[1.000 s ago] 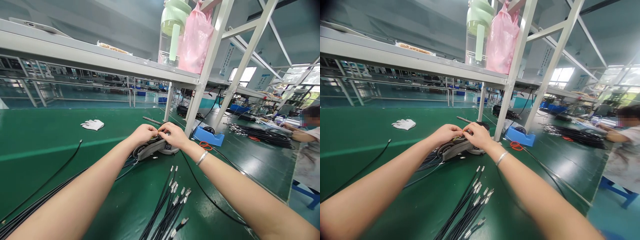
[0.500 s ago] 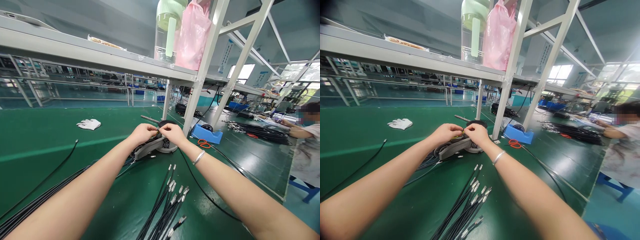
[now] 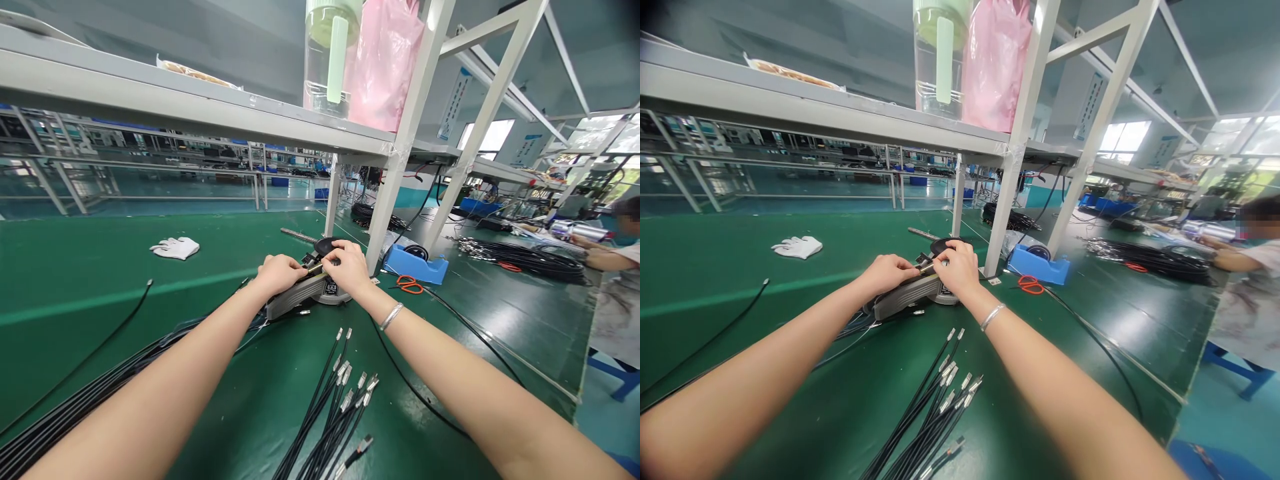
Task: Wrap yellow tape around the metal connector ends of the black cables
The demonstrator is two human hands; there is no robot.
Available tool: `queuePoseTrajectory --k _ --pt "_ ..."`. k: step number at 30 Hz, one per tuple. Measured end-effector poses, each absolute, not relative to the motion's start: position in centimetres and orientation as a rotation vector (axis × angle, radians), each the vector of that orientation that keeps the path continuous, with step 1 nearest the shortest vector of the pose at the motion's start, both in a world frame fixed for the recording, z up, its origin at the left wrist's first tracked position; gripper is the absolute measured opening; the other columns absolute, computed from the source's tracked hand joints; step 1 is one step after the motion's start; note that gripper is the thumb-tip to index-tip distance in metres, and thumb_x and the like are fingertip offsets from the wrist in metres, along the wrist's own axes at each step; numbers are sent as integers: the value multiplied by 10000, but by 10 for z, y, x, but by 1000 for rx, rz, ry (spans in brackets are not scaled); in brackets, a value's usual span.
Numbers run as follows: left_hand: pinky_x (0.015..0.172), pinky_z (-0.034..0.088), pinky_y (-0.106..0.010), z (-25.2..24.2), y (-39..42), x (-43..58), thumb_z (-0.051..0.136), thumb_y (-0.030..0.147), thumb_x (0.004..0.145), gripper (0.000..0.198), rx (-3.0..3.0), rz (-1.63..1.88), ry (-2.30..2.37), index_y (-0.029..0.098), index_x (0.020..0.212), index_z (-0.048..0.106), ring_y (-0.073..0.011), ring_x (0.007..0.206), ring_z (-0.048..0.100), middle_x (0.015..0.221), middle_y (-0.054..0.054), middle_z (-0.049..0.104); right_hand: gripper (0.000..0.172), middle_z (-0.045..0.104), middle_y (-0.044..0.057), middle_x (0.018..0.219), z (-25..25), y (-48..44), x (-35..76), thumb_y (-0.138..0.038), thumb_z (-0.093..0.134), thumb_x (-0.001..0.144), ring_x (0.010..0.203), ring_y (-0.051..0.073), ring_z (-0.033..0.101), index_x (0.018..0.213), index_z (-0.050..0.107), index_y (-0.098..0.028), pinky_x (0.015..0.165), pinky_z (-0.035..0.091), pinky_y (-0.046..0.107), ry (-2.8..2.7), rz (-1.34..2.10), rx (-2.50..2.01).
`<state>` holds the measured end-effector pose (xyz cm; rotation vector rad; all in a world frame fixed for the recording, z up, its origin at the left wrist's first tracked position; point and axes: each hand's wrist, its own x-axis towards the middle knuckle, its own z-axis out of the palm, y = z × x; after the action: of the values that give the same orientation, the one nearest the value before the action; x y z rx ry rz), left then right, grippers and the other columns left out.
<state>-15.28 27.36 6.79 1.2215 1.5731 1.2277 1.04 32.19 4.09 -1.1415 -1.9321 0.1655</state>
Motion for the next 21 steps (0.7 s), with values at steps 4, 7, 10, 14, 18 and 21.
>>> queuePoseTrajectory --k 4,7,10,14,18,21 --pt "890 458 -410 71 279 -147 605 290 836 138 1449 842 1935 160 870 638 -187 987 581 1047 -45 639 150 584 42 1205 35 323 11 -263 584 760 1205 270 397 635 662 -233 962 337 484 -1930 112 -1149" --pt "887 471 -422 74 281 -143 582 330 852 207 1560 637 2064 165 970 626 -198 1005 583 1103 -58 621 148 597 44 1197 33 325 11 -264 584 760 1208 265 399 641 666 -232 945 345 474 -1934 79 -1151" --pt "863 489 -409 75 283 -140 566 347 863 234 1626 502 2126 171 1010 616 -191 982 594 1109 -60 620 140 600 49 1198 31 327 10 -259 593 754 1204 262 402 641 671 -230 931 355 457 -1934 48 -1152" --pt "838 503 -400 76 288 -139 561 359 865 258 1662 382 2167 170 1035 608 -188 962 602 1106 -61 619 148 603 57 1193 31 330 8 -251 584 761 1197 257 410 650 679 -225 930 355 444 -1939 14 -1150" --pt "822 509 -398 75 294 -140 570 368 859 279 1673 311 2188 160 1042 603 -188 948 608 1084 -60 624 148 600 62 1197 32 332 7 -252 586 762 1207 252 406 656 683 -220 938 349 440 -1952 0 -1144" --pt "799 518 -383 74 299 -140 565 367 863 282 1679 289 2193 160 1051 598 -185 929 615 1072 -56 627 136 600 64 1198 32 335 8 -258 592 756 1208 251 406 665 686 -221 941 350 442 -1961 -1 -1147"
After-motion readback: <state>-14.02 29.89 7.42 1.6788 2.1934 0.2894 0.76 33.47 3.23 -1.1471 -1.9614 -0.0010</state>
